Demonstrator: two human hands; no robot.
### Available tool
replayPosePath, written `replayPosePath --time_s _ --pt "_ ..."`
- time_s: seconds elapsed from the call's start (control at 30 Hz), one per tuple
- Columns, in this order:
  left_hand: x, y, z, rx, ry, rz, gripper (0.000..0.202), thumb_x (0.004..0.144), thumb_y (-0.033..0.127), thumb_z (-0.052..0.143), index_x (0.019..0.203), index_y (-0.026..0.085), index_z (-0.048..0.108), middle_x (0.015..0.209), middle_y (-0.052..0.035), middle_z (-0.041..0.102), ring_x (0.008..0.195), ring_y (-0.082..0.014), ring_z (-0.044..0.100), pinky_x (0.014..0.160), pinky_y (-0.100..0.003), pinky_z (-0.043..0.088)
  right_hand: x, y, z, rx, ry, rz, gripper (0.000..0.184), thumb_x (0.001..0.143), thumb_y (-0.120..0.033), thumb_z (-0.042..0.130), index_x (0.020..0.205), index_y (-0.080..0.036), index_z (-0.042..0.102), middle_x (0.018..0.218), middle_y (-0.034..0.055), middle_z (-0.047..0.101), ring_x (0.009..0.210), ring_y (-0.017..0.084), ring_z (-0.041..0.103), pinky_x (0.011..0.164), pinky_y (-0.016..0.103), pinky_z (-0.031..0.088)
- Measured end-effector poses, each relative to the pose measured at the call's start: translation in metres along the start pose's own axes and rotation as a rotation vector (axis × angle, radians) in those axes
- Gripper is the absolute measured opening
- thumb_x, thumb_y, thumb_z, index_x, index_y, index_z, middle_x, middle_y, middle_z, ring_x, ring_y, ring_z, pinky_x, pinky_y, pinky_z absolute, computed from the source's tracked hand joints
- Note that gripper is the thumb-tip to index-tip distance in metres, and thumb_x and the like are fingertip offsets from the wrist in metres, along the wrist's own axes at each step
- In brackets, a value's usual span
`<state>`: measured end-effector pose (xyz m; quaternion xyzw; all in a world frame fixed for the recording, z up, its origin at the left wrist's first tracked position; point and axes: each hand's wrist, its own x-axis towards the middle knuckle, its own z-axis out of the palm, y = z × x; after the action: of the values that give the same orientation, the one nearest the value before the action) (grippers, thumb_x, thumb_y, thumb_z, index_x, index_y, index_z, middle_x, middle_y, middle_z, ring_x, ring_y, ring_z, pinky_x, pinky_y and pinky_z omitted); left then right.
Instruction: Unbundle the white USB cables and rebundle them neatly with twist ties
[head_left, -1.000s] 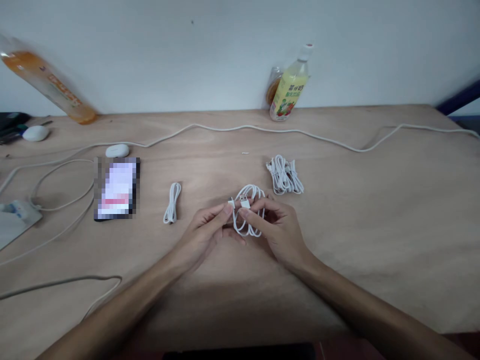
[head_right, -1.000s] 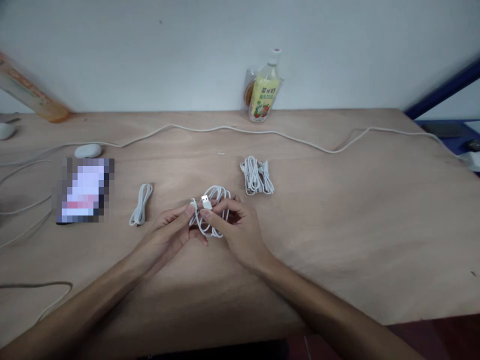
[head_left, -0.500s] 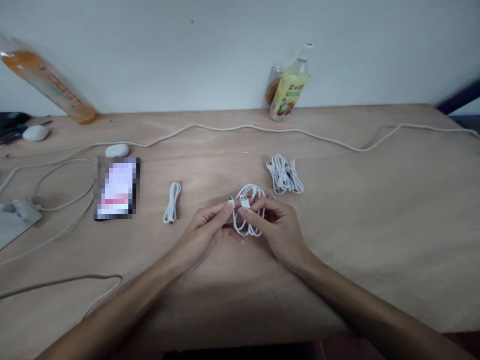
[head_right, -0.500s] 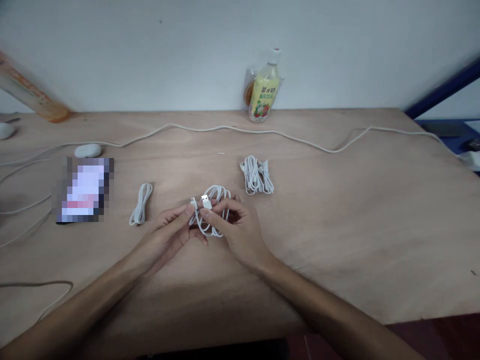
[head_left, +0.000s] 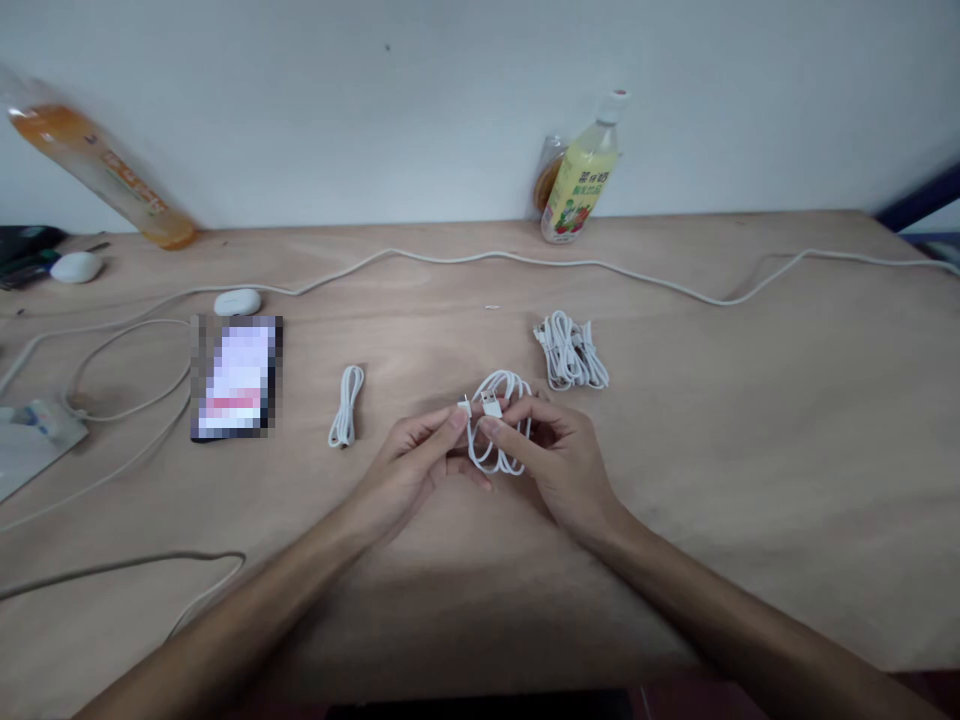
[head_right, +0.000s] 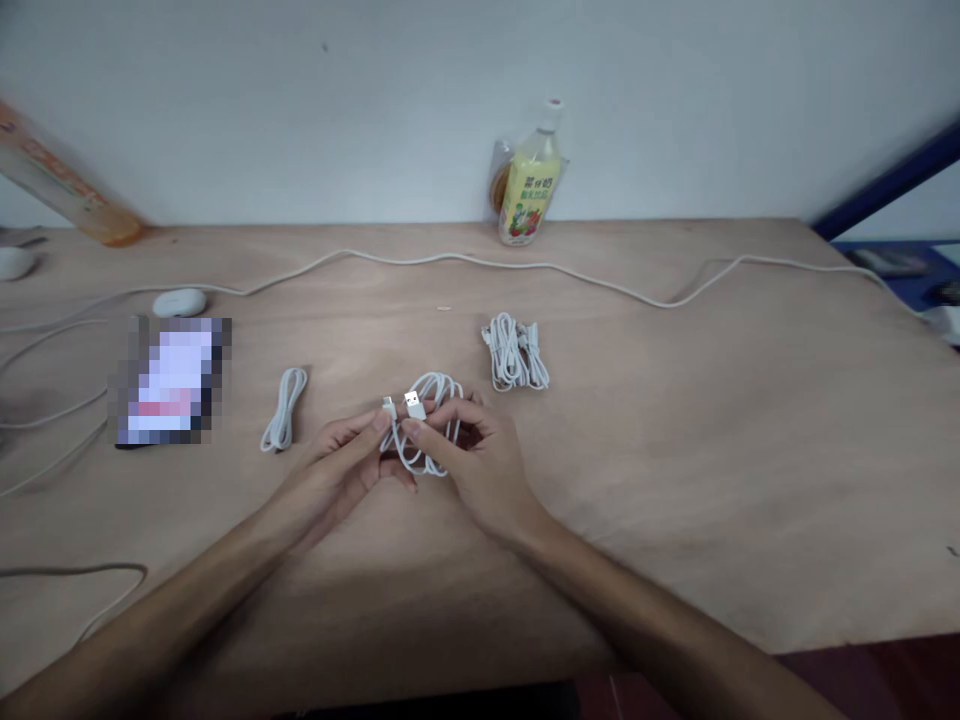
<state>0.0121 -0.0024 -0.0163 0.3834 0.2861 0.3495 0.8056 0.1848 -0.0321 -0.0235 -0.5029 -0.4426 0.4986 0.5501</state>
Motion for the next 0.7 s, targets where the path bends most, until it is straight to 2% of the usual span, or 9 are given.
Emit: replayPosePath --time_s 0.43,0.57,0.7 --pt "-0.0006 0.0031 0.0025 -0.019 0.014 -0.003 0.033 0.097 0.049 0.082 0.103 0.017 0.089 0.101 -0.0121 0.08 0.083 -0.0188 0.067 0.068 -0.028 0.058 0.0008 0.0001 0.0009 0.004 -0.003 0.034 0.03 0.084 -0.045 0.086 0.066 -0.025 0.071 0.071 -0.0015 0.064 0.064 0.015 0.055 0.062 0.03 0.048" --pt "-0.0004 0.0016 0.0012 -0.042 0.019 0.003 0.029 0.096 0.046 0.083 0.1 0.018 0.088 0.096 -0.0104 0.078 0.082 -0.0184 0.067 0.068 -0.028 0.059 0.0007 -0.003 0.0003 0.006 -0.04 0.047 0.035 0.085 -0.05 0.085 0.066 -0.025 0.069 0.067 -0.0018 0.062 0.063 0.016 0.054 0.061 0.03 0.048" --pt "-0.0001 0.0002 -0.0006 -0.063 0.047 0.014 0.028 0.097 0.043 0.083 0.107 0.018 0.087 0.097 -0.0099 0.078 0.081 -0.0181 0.068 0.066 -0.027 0.06 0.0005 -0.0072 -0.0009 -0.037 -0.043 0.039 0.035 0.088 -0.054 0.082 0.069 -0.026 0.073 0.07 -0.0012 0.063 0.065 0.016 0.052 0.061 0.03 0.046"
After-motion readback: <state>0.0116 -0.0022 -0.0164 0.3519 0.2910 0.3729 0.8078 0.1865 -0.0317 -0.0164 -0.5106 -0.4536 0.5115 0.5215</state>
